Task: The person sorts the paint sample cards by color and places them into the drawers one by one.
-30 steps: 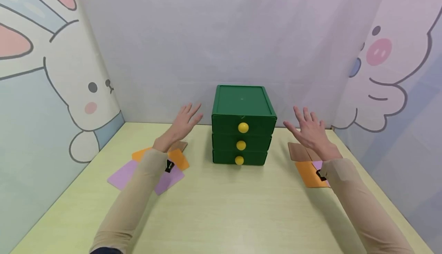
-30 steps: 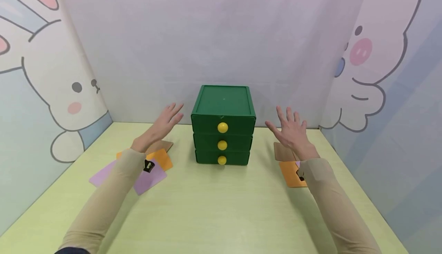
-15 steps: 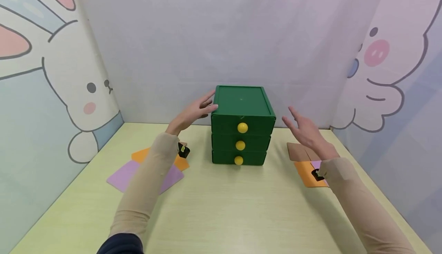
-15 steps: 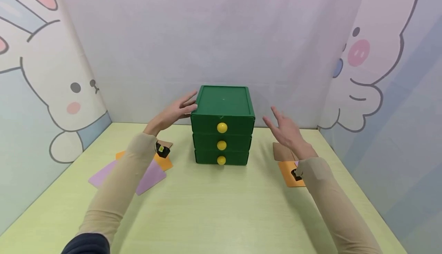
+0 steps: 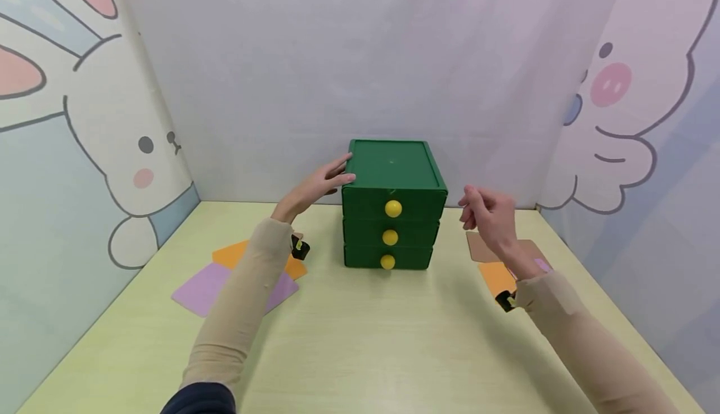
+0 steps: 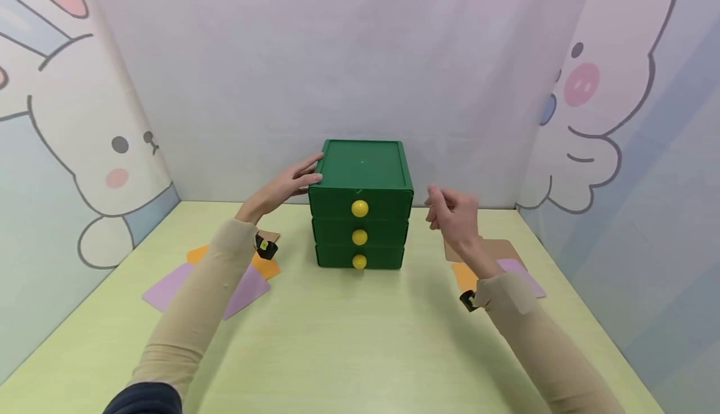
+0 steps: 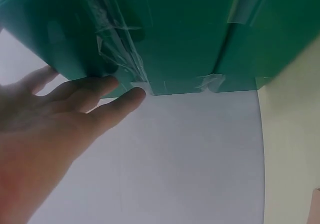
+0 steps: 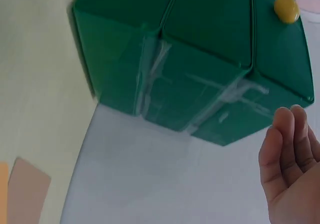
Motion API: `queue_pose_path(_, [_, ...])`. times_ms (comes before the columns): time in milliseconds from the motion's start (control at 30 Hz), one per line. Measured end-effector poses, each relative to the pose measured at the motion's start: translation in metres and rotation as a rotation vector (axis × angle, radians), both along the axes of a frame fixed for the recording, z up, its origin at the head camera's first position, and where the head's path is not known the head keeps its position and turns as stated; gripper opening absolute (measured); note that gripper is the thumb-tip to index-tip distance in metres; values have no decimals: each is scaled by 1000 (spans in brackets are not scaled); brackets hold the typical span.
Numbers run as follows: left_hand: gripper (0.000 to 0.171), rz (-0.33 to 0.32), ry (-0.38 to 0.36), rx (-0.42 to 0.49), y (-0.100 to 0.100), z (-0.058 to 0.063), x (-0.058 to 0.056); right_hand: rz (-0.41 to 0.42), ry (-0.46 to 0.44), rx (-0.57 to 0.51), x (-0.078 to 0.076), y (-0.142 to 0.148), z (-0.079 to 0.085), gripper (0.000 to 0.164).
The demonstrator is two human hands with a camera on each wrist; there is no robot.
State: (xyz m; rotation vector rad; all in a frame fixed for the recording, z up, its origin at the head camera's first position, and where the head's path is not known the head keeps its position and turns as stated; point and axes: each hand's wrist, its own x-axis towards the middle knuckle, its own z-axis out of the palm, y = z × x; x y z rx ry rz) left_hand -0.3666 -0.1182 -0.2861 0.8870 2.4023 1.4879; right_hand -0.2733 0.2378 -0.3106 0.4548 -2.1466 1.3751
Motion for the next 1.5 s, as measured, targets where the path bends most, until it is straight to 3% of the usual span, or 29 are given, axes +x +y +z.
queue_pose_path(100, [70, 1, 5, 2, 0, 1, 1, 85, -55, -74, 12, -20, -3, 37])
queue_pose_path(200, [70, 6, 11, -7, -1, 0, 1, 173, -170, -111, 18, -38, -10, 43])
queue_pose_path(400, [69, 17, 36, -21, -2, -2, 0, 333, -461, -216, 11, -71, -25, 61])
queue_pose_path(567, [70, 27, 55, -46, -2, -2, 0, 406, -624, -353, 8, -93, -26, 70])
queue_pose_path(900, [69, 48, 60, -61, -2, -2, 1, 431, -699, -466, 8, -110, -18, 69])
queue_pose_path(1500, [68, 37, 51, -37, -1, -3, 3, 395, -702, -470, 11, -112, -15, 56])
